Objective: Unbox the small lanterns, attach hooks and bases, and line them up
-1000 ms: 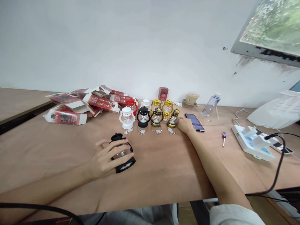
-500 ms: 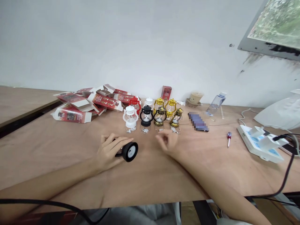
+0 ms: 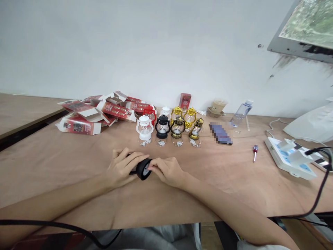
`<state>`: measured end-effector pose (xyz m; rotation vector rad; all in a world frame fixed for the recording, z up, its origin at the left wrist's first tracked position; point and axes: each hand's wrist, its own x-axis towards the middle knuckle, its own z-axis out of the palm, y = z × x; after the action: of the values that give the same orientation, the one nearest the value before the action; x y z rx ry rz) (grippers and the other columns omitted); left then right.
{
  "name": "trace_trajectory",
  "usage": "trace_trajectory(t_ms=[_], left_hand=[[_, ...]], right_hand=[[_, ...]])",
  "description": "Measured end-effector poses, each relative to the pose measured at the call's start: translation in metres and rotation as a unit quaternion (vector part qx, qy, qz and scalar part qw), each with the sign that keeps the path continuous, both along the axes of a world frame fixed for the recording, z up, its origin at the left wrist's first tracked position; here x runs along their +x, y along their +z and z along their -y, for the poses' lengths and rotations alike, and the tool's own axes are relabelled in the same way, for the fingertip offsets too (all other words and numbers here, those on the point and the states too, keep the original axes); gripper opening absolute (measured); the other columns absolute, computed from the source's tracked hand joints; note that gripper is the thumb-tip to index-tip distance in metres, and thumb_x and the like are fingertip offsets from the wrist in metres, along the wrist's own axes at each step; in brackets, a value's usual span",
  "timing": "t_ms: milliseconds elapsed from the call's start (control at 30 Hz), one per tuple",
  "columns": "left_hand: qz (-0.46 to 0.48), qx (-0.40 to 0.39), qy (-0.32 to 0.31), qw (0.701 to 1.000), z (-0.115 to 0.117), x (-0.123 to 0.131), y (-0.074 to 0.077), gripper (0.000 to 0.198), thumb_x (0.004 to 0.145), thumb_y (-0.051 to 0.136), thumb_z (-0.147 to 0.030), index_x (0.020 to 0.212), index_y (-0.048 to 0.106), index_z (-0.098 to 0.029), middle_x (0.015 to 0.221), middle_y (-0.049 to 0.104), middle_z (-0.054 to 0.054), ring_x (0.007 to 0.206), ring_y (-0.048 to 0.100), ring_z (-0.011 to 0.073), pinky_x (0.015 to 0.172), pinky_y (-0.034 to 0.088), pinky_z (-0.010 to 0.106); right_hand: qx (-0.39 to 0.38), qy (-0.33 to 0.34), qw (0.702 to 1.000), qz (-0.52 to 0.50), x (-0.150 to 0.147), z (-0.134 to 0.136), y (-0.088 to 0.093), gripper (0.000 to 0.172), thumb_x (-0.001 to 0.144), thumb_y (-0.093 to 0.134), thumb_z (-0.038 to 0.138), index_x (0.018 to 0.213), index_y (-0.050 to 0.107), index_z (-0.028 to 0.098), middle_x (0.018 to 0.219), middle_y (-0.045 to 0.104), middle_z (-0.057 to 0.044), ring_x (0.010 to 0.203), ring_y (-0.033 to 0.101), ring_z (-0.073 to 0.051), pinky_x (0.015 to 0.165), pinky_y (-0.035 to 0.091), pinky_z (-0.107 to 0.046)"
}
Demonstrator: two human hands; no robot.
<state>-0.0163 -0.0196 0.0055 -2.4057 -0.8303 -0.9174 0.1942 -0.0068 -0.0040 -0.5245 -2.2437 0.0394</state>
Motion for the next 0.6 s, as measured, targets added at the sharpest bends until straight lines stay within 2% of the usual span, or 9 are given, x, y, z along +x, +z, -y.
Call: trace_trajectory(t_ms=[133,300,400,500,600], left_hand=[[0.0,-0.01,0.002,1.0,0.0022,0.003,0.0037,0.027,0.09,0.045,-0.03,0.107,0.06,-0.015,0.096,0.07,0.005,0.079,0.049,0.0197,0.069,0.023,0.036],[0.028,-0.023,0.0,0.999,0.0011,0.0035,0.0034,0.027,0.091,0.044,-0.032,0.107,0.059,-0.017,0.097,0.07,0.005,0.082,0.05,0.02,0.07,0.023,0.036],[0.048,-0.056,0.017,0.997,-0.0015,0.0019,0.0027,0.027,0.091,0.046,-0.035,0.106,0.059,-0.018,0.097,0.07,0.005,0.083,0.051,0.0204,0.07,0.023,0.036],[0.056,-0.063,0.022,0.996,-0.0032,0.0011,0.0013,0.028,0.09,0.047,-0.037,0.107,0.059,-0.019,0.097,0.07,0.005,0.085,0.051,0.0209,0.071,0.022,0.036],[0.055,-0.056,0.016,0.997,-0.0027,0.0019,0.0009,0.027,0.091,0.047,-0.036,0.108,0.058,-0.019,0.098,0.07,0.005,0.085,0.051,0.0208,0.071,0.022,0.036]], right_hand=[[0.047,-0.022,0.998,0.022,-0.0008,0.0013,-0.0016,0.015,0.096,0.035,0.022,0.088,0.047,0.02,0.068,0.063,0.0,0.052,0.054,-0.009,0.052,0.036,-0.02],[0.051,0.033,0.998,-0.019,0.0017,-0.0014,-0.0024,0.014,0.097,0.03,0.022,0.087,0.041,0.02,0.064,0.056,0.001,0.049,0.048,-0.009,0.049,0.037,-0.018],[0.043,0.059,0.996,-0.045,0.003,-0.0027,-0.004,0.012,0.096,0.03,0.022,0.09,0.04,0.021,0.075,0.062,-0.004,0.063,0.058,-0.01,0.055,0.045,-0.019],[0.069,0.042,0.996,-0.036,0.0031,-0.0027,-0.0061,0.005,0.092,0.039,0.015,0.092,0.042,0.02,0.088,0.066,-0.008,0.081,0.063,-0.012,0.064,0.05,-0.021],[0.102,0.038,0.993,-0.039,0.0023,-0.0018,-0.0078,0.011,0.088,0.047,0.01,0.089,0.045,0.02,0.087,0.068,-0.007,0.08,0.065,-0.011,0.066,0.052,-0.02]])
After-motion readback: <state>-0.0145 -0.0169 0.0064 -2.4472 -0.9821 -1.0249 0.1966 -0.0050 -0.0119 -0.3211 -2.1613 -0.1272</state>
